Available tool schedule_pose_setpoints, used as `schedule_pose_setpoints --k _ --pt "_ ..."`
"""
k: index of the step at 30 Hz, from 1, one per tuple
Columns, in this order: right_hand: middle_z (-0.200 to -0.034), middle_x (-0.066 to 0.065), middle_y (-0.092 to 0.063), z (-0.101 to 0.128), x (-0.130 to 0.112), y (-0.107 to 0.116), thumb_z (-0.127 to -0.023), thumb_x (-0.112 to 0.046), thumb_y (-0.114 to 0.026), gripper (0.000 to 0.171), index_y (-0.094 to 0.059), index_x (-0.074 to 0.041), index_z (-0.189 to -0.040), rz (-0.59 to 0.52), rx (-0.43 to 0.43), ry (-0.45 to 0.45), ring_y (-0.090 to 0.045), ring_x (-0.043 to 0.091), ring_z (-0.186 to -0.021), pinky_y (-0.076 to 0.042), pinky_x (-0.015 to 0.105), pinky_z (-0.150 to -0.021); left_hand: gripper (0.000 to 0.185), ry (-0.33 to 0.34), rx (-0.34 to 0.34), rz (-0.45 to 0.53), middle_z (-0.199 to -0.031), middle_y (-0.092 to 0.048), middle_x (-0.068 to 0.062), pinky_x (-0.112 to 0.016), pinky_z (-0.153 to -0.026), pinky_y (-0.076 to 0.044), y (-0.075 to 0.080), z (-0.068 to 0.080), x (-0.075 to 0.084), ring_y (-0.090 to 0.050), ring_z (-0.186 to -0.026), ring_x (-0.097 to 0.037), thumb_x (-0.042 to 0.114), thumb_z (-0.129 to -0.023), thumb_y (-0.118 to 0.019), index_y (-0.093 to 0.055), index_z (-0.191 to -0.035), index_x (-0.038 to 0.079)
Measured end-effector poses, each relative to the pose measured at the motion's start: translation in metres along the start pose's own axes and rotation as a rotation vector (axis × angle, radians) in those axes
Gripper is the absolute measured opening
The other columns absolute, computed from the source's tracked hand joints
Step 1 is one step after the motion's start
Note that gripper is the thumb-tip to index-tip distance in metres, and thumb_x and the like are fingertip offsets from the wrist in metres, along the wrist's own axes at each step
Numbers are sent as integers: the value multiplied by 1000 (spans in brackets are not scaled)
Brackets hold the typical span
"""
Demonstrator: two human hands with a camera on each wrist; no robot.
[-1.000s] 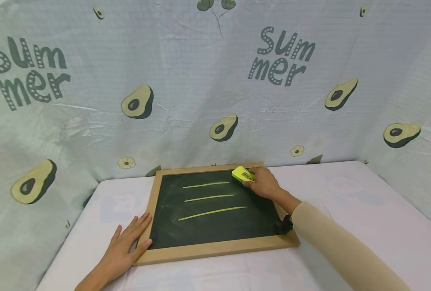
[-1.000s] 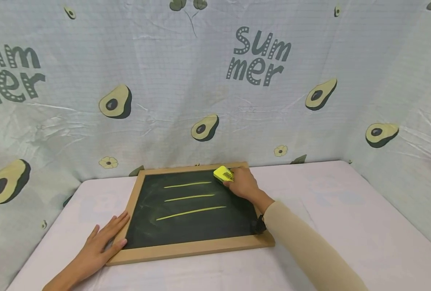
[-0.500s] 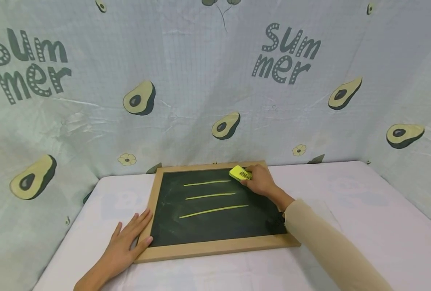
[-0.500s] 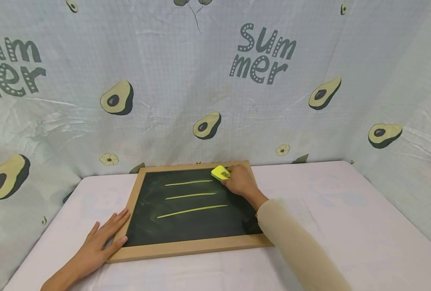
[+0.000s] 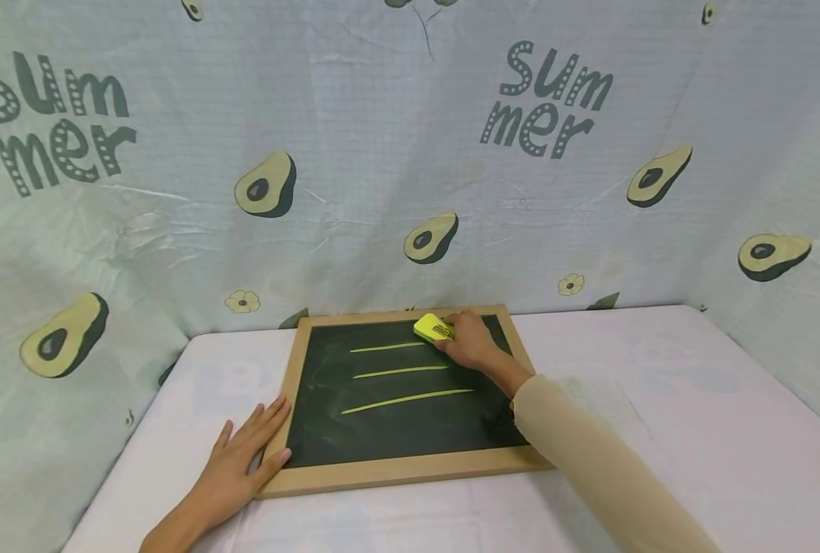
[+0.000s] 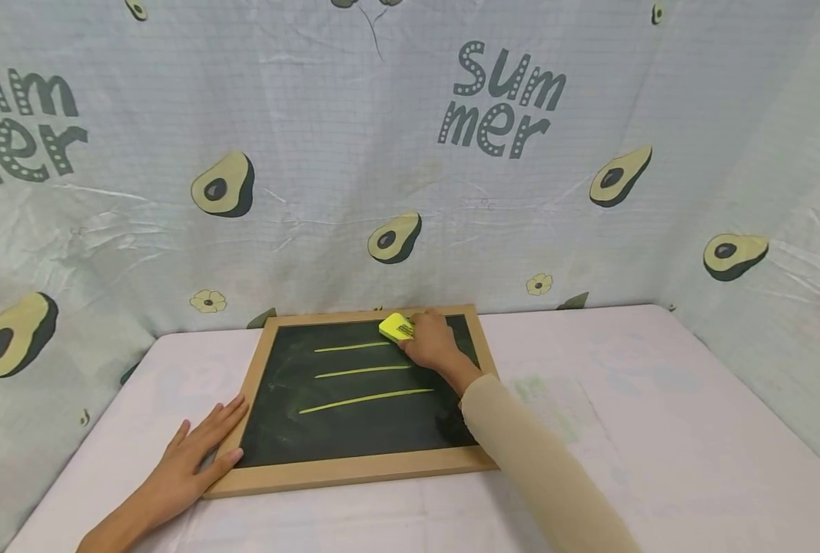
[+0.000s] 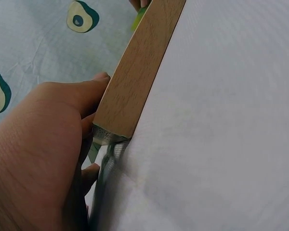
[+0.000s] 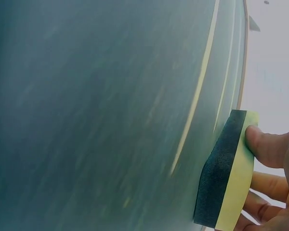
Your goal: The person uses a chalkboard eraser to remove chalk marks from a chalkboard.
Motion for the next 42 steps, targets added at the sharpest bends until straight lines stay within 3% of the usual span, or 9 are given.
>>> schedule_pose_setpoints --k 8,27,35,42 --pt "-116 16 -60 -9 -26 -16 -88 -25 -70 49 -58 3 -128 60 -12 32 -55 28 -100 -46 41 -86 68 -17 26 -1 -154 -29 -10 -68 -105 2 2 5 -2 -21 -138 -46 42 -94 -57 -34 -150 12" --pt "-123 15 -55 -21 -81 -47 -90 -28 -68 51 -56 -2 -132 -7 -71 78 -51 29 -108 -44 45 -89 69 -6 13 -13 -155 -27 -9 -66 -106 5 2 4 -4 -19 -140 -44 44 -94 -56 -31 -151 14" --pt "-122 11 -57 -26 -96 -54 -90 -30 -68 51 -57 -3 -132 1 -92 85 -52 25 -106 -45 41 -89 68 -9 11 -12 -155 -28 -8 -66 -106 2 2 0 -1 -19 -140 -43 44 -94 -56 -33 -150 13" --pt "-124 10 -56 -30 -99 -61 -90 -34 -67 53 -56 -5 -134 37 -128 94 -51 22 -106 -46 38 -87 67 -49 38 -10 -154 -29 -7 -69 -104 -2 1 0 2 -22 -138 -44 41 -93 -58 -35 -150 14"
Point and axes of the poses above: each hand's wrist, its own z-axis away from the middle knuckle, its own y-axis out of the back of the hand, x = y × z, the point moved 9 cm from there along -z, towards the middle knuckle
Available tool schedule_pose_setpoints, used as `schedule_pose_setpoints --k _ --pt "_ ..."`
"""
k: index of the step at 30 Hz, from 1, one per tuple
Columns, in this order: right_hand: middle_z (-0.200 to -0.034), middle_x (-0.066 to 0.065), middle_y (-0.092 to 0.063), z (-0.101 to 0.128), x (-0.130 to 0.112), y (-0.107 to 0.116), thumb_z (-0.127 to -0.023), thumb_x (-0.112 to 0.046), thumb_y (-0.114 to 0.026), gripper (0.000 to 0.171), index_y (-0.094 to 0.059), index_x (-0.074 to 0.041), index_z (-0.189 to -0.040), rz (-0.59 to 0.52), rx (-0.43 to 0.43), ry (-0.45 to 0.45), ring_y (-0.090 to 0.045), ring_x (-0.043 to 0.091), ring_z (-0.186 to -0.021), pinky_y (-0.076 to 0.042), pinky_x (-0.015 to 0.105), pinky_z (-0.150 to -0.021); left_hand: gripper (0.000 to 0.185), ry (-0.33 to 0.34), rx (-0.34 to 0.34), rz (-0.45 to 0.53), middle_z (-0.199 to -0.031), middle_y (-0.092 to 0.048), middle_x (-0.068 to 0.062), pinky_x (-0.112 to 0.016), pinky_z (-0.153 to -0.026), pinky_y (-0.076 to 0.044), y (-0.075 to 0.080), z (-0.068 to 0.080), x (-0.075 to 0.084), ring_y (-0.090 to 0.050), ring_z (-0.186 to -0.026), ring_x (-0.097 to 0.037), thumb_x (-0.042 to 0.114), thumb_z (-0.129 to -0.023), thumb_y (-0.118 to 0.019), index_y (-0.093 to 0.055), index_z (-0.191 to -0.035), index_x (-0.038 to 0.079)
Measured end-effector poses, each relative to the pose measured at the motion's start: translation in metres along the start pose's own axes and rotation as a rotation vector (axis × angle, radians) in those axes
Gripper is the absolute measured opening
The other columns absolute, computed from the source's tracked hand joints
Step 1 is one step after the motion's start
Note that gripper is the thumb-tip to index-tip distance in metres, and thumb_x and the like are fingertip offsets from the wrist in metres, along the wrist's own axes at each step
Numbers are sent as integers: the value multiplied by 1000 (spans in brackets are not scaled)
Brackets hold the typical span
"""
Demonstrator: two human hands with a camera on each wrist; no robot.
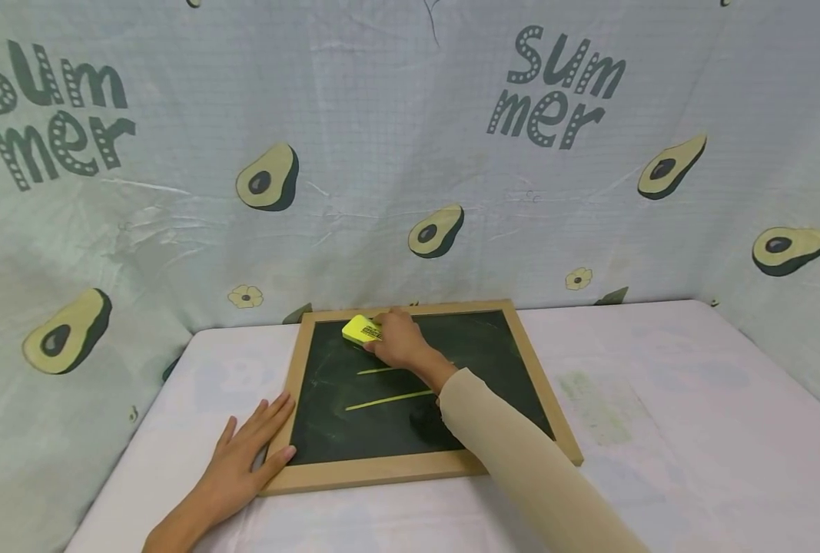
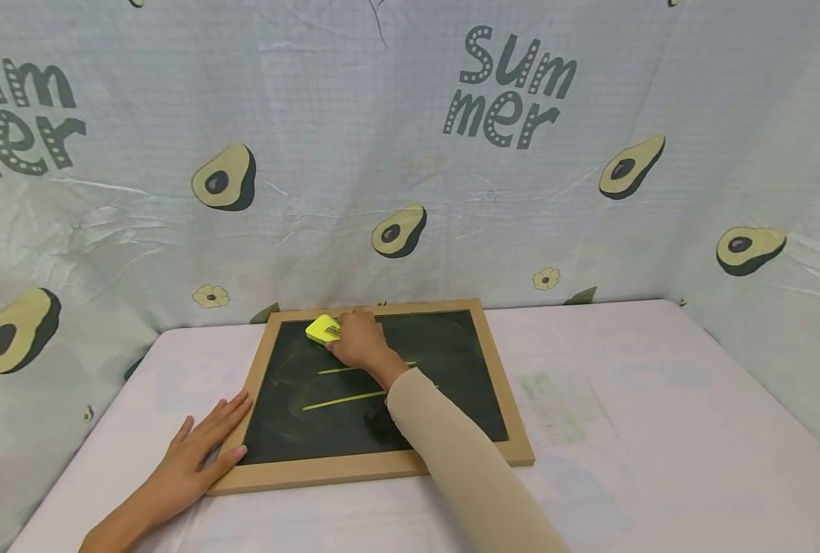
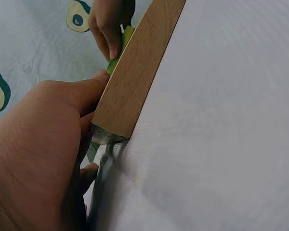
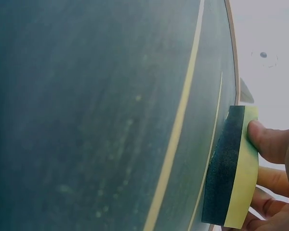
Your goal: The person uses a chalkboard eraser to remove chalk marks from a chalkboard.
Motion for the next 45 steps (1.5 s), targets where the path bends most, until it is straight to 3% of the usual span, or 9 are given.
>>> schedule_pose_setpoints --k 12,23,30,36,45 --pt "-117 11 -58 -1 3 0 -89 -30 -69 52 -57 -2 -131 -119 -14 -8 -53 21 -98 -45 35 -85 66 10 -16 20 -155 -28 -7 -69 -104 -2 -2 0 1 -21 -139 -44 41 -94 -57 -34 -150 15" --pt "-117 8 -60 -3 -13 -1 -89 -31 -68 51 -58 -3 -130 -7 -29 54 -53 19 -99 -45 33 -87 67 20 -15 -2 -155 -28 -6 -67 -105 0 3 4 -1 -20 -139 -43 42 -94 -56 -33 -151 15" --pt "-119 10 -59 1 -8 1 -90 -32 -68 53 -56 -3 -132 44 -34 61 -55 20 -100 -47 34 -87 67 17 -16 16 -155 -28 -7 -67 -106 0 1 3 1 -20 -140 -43 42 -94 -57 -34 -150 13" --pt "-122 10 -60 6 14 13 -90 -30 -68 51 -56 -3 -131 38 -31 80 -57 23 -105 -46 36 -87 66 -5 -7 19 -155 -29 -6 -67 -106 0 0 1 3 -21 -139 -43 40 -94 -57 -34 -150 14" --pt "-116 14 -62 27 77 43 -90 -26 -69 49 -58 2 -128 13 25 41 -58 26 -99 -47 40 -86 67 5 -15 13 -155 -29 -8 -67 -106 1 -1 0 1 -21 -139 -43 41 -94 -57 -34 -150 13"
Point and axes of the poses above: each hand's wrist, its own z-axis away from the middle knuckle, its own y-axis out of the back of the hand, x = y × z, the point moved 9 cm from there along -z, towards the middle knuckle
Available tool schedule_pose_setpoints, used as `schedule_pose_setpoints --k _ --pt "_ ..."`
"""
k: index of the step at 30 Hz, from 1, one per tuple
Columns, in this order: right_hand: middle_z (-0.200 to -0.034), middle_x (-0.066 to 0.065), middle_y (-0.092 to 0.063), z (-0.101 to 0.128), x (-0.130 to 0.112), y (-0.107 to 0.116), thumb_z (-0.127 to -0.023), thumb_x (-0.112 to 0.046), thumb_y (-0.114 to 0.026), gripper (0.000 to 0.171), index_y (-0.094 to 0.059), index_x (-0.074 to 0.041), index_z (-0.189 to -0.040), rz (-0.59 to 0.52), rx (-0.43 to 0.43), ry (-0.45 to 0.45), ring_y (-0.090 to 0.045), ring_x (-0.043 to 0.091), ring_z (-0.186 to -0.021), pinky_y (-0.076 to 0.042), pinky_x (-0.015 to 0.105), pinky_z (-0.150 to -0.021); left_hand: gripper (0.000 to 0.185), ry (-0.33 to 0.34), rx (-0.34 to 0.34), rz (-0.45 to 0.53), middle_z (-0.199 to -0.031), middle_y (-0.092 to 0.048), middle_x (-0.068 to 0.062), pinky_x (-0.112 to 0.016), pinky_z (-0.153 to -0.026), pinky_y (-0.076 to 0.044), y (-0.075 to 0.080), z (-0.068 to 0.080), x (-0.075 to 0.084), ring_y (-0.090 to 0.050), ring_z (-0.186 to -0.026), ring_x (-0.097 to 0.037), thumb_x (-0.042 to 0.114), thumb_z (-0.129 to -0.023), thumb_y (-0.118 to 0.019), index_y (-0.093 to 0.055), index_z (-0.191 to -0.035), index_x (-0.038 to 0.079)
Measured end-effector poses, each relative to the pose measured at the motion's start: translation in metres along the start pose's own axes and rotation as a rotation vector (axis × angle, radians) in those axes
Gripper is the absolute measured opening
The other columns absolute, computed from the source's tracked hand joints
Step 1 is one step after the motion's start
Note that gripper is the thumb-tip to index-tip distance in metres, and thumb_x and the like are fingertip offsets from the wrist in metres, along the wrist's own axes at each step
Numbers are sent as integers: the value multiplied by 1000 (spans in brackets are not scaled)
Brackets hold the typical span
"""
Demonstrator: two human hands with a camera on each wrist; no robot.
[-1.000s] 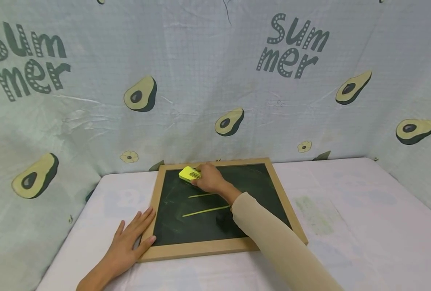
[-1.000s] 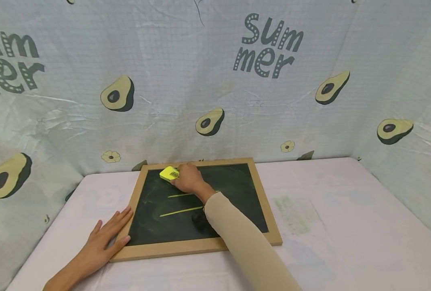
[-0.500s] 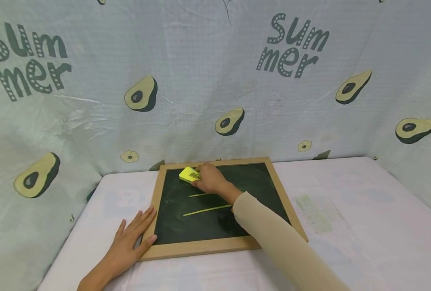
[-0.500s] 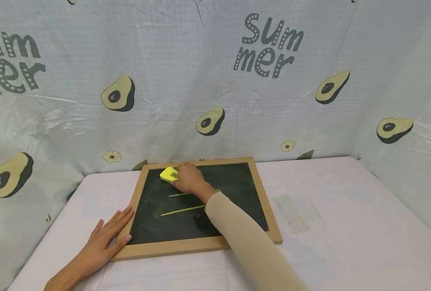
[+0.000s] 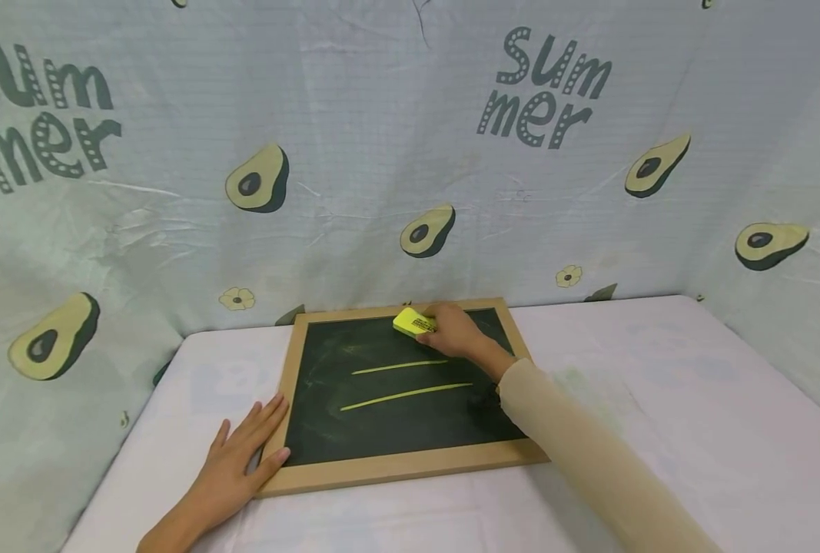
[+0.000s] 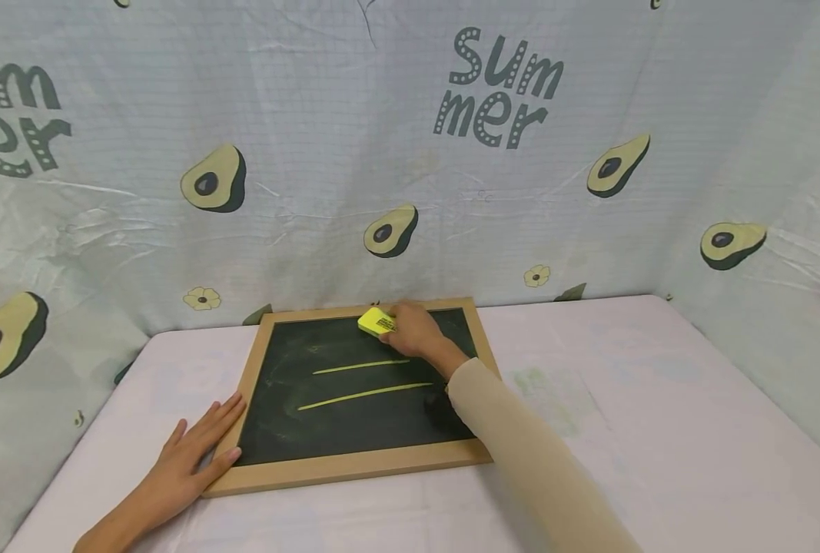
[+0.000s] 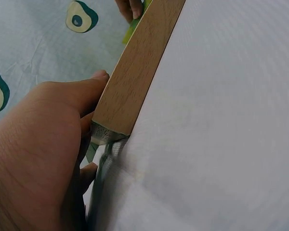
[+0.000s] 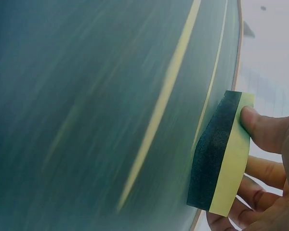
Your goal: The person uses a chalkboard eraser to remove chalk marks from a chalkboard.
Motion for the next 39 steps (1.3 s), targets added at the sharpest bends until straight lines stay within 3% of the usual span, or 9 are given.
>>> schedule_pose_setpoints --k 10,19,32,39 --pt "-113 19 -62 27 50 29 -88 -22 -71 50 -57 8 -126 2 62 -31 -58 30 -96 -47 44 -83 67 1 5 2 -155 -27 -8 -67 -105 3 1 3 -3 -21 -139 -44 40 -94 -57 -32 -151 14" --pt "-116 20 -61 34 68 35 -86 -21 -72 53 -56 8 -127 -83 93 -76 -58 32 -100 -46 46 -86 67 3 4 -13 -155 -27 -8 -67 -105 3 2 2 -2 -21 -138 -45 41 -94 -57 -32 -151 14" --pt "-112 21 -64 34 57 39 -84 -18 -74 50 -59 10 -122 -93 123 -53 -59 32 -96 -47 45 -84 68 14 -14 1 -155 -26 -9 -68 -104 5 -2 2 -2 -20 -139 -45 41 -94 -57 -30 -152 16" --pt "-115 18 -63 25 45 27 -85 -21 -73 50 -59 7 -125 -72 105 -62 -59 29 -97 -46 43 -86 68 8 -10 -3 -155 -26 -9 -69 -104 4 -2 1 -1 -20 -138 -47 41 -94 -57 -30 -152 16"
Point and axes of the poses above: each hand's wrist, its own z-axis away from the middle knuckle, its own y-axis out of the back of the hand, x = y × z, the point moved 9 cm from there along -z, towards the middle knuckle
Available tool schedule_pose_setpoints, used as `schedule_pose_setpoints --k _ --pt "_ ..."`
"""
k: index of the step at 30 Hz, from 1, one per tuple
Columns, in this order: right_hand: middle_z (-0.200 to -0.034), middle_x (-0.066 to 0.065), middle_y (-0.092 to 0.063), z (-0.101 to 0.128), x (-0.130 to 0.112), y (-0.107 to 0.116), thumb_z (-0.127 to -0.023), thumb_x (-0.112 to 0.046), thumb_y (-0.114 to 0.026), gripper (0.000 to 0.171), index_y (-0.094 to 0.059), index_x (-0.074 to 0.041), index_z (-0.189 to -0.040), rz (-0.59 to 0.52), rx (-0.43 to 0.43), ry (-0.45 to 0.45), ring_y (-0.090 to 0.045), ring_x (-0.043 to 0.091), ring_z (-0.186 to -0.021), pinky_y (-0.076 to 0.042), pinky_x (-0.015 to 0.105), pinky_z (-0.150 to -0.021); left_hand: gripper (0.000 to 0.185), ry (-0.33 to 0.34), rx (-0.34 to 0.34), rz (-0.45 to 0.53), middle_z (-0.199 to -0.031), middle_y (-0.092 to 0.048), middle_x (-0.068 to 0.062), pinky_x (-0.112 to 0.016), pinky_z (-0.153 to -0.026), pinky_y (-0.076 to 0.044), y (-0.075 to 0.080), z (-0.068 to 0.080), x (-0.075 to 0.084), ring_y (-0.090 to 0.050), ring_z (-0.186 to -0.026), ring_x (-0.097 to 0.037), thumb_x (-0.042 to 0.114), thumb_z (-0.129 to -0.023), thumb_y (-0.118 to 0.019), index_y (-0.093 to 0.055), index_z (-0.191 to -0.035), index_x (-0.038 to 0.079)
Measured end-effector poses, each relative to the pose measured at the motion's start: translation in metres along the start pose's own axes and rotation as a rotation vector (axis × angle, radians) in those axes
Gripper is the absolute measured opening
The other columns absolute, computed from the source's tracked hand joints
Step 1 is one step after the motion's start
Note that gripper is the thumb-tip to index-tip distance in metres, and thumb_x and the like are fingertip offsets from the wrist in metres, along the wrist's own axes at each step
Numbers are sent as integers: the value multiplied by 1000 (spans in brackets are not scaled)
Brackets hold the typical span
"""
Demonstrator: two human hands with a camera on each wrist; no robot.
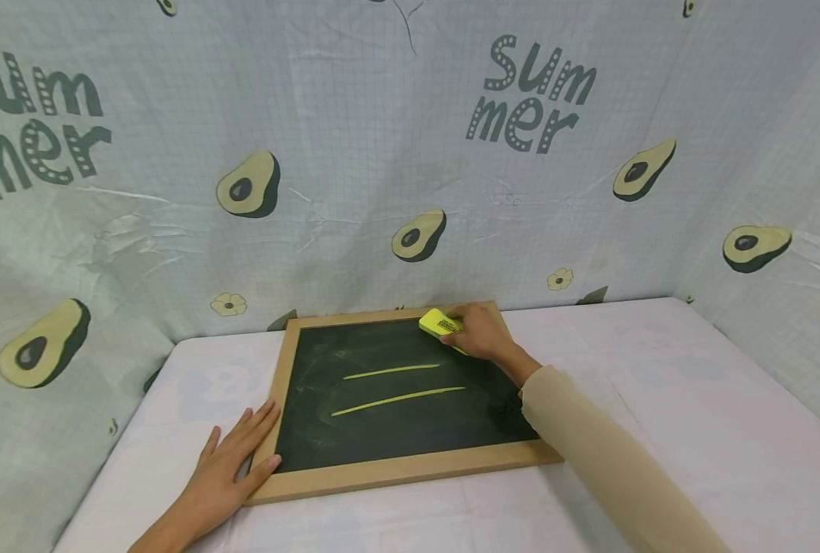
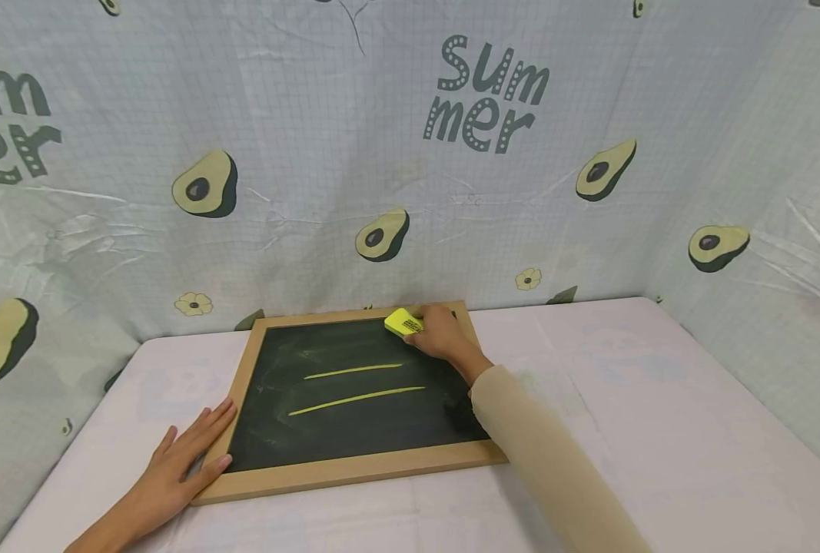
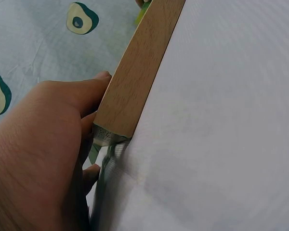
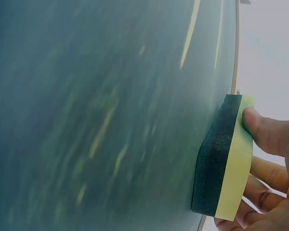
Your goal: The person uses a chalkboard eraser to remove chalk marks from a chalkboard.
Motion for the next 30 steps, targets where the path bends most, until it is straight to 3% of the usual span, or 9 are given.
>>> schedule_pose_setpoints --k 13,24,30 --pt "-113 14 -64 -15 -31 -26 -85 -21 -74 49 -60 3 -125 -60 -11 -21 -59 27 -94 -48 40 -82 69 3 -5 -2 -156 -26 -9 -69 -103 4 1 -1 0 -21 -137 -47 41 -94 -57 -30 -152 16" --pt "-117 13 -62 -26 -79 -55 -86 -23 -74 50 -59 0 -128 -97 -73 47 -58 24 -95 -48 37 -81 68 11 -1 2 -155 -27 -10 -70 -104 2 2 1 0 -21 -138 -46 41 -94 -57 -32 -151 14" --pt "-119 13 -61 -31 -93 -65 -86 -22 -74 49 -60 1 -127 -118 -78 67 -58 24 -98 -48 36 -81 68 5 -5 7 -155 -27 -8 -69 -104 1 3 0 2 -20 -139 -45 42 -94 -57 -32 -151 14"
Point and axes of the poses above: each hand's wrist, its own z-axis away from the middle knuckle, its own y-axis out of the back of the hand, x = y × z, the point moved 9 cm from there along -z, towards the middle knuckle
